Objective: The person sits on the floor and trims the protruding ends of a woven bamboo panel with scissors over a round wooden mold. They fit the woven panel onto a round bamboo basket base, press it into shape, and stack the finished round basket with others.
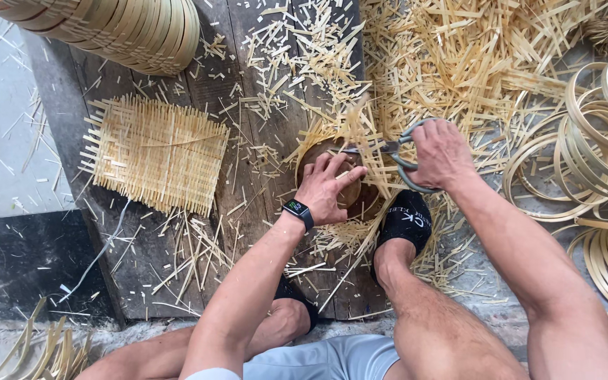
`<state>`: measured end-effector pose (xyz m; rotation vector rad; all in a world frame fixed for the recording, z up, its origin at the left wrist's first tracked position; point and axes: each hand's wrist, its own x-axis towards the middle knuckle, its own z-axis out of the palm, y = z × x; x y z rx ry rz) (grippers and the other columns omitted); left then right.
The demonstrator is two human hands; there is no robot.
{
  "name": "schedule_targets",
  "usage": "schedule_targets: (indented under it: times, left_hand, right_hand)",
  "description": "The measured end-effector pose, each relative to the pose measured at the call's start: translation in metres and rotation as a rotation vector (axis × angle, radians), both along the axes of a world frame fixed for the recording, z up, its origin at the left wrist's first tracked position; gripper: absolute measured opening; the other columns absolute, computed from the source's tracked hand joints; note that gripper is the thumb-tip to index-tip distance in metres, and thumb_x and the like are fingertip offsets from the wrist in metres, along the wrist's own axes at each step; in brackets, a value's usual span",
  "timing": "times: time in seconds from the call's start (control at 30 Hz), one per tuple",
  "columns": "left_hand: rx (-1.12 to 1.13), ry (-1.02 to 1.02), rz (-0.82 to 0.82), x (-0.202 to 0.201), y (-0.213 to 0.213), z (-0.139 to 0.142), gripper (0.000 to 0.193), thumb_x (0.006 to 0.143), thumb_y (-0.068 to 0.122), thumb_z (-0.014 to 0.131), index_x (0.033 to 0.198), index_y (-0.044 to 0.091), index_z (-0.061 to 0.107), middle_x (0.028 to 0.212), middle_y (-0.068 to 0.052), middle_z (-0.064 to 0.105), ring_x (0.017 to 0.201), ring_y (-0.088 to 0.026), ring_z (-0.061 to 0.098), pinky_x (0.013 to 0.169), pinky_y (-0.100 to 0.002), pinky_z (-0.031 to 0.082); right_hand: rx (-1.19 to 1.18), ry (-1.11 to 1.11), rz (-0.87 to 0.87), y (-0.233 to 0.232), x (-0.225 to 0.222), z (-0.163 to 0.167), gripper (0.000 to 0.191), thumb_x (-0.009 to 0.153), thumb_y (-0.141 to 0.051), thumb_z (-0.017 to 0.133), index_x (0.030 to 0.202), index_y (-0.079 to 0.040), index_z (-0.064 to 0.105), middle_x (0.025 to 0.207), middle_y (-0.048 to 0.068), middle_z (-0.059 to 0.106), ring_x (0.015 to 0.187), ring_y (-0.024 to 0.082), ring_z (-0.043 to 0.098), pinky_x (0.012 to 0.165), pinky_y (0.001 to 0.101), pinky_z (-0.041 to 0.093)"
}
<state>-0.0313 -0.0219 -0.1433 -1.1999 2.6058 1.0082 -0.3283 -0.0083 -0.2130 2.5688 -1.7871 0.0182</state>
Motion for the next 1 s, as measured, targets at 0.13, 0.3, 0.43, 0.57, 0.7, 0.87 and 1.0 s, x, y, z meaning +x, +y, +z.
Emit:
schedule_targets:
  times: [0.13,0.3,0.43,0.57,0.7,0.87,1.0]
  left_hand:
    - [-0.039,-0.041,0.051,-0.001,0.0,0.005,0.112,0.044,0.024,0.089,0.146,0.033,0.044,0.154,-0.012,0.031,0.143,-0.043,0.026,0.11,-0.064,0.028]
    - [-0.113,0.024,0.609,-0.023,0.032,0.001,0.107,0.061,0.03,0.09,0.153,0.03,0.036,0.153,-0.02,0.022,0.136,-0.049,0.025,0.107,-0.067,0.03]
    - [-0.135,0.063,0.498,-0.018,0.032,-0.006,0.103,0.061,0.023,0.085,0.153,0.032,0.04,0.155,-0.017,0.027,0.138,-0.046,0.029,0.109,-0.063,0.034]
    - [-0.097,0.013,0.333,-0.004,0.021,-0.005,0.104,0.055,0.02,0.087,0.149,0.035,0.044,0.154,-0.013,0.029,0.14,-0.043,0.028,0.107,-0.063,0.033]
    - [-0.034,-0.014,0.239,0.001,0.014,-0.003,0.105,0.054,0.019,0.085,0.148,0.038,0.044,0.155,-0.011,0.031,0.142,-0.04,0.028,0.108,-0.058,0.036]
    - [-0.107,0.018,0.022,0.01,0.003,-0.002,0.107,0.052,0.018,0.086,0.149,0.04,0.045,0.157,-0.008,0.032,0.144,-0.038,0.029,0.112,-0.057,0.034]
    - [-0.185,0.015,0.196,0.002,0.016,0.001,0.119,0.043,0.019,0.089,0.15,0.028,0.038,0.155,-0.019,0.023,0.141,-0.048,0.022,0.106,-0.065,0.028]
  right_hand:
    - [0.432,0.166,-0.102,-0.004,-0.003,-0.004,0.02,0.104,-0.024,0.058,0.103,-0.006,0.065,0.095,0.012,0.066,0.083,0.021,0.065,0.075,0.0355,0.056]
    - [0.185,0.078,-0.033,-0.002,-0.019,0.002,0.04,0.077,-0.041,0.068,0.089,-0.003,0.065,0.084,0.013,0.063,0.075,0.023,0.063,0.067,0.0352,0.056]
    - [-0.017,0.099,0.003,-0.005,0.003,-0.001,0.04,0.06,-0.033,0.07,0.087,-0.004,0.065,0.08,0.01,0.062,0.075,0.022,0.063,0.069,0.0326,0.057]
    - [0.382,0.156,-0.086,-0.007,-0.005,0.004,0.028,0.096,-0.034,0.065,0.094,-0.005,0.063,0.089,0.011,0.063,0.08,0.021,0.063,0.071,0.035,0.055]
    - [0.18,0.117,-0.01,-0.004,-0.017,0.008,0.038,0.072,-0.038,0.072,0.087,-0.005,0.063,0.083,0.011,0.063,0.076,0.022,0.062,0.069,0.0346,0.055]
    - [0.171,0.128,0.003,-0.009,0.002,-0.006,0.033,0.076,-0.036,0.069,0.086,-0.004,0.063,0.08,0.011,0.064,0.073,0.022,0.063,0.068,0.0339,0.056]
    - [0.501,0.16,-0.113,-0.009,-0.011,0.0,0.02,0.101,-0.024,0.06,0.097,-0.005,0.063,0.089,0.012,0.067,0.08,0.021,0.065,0.072,0.035,0.057]
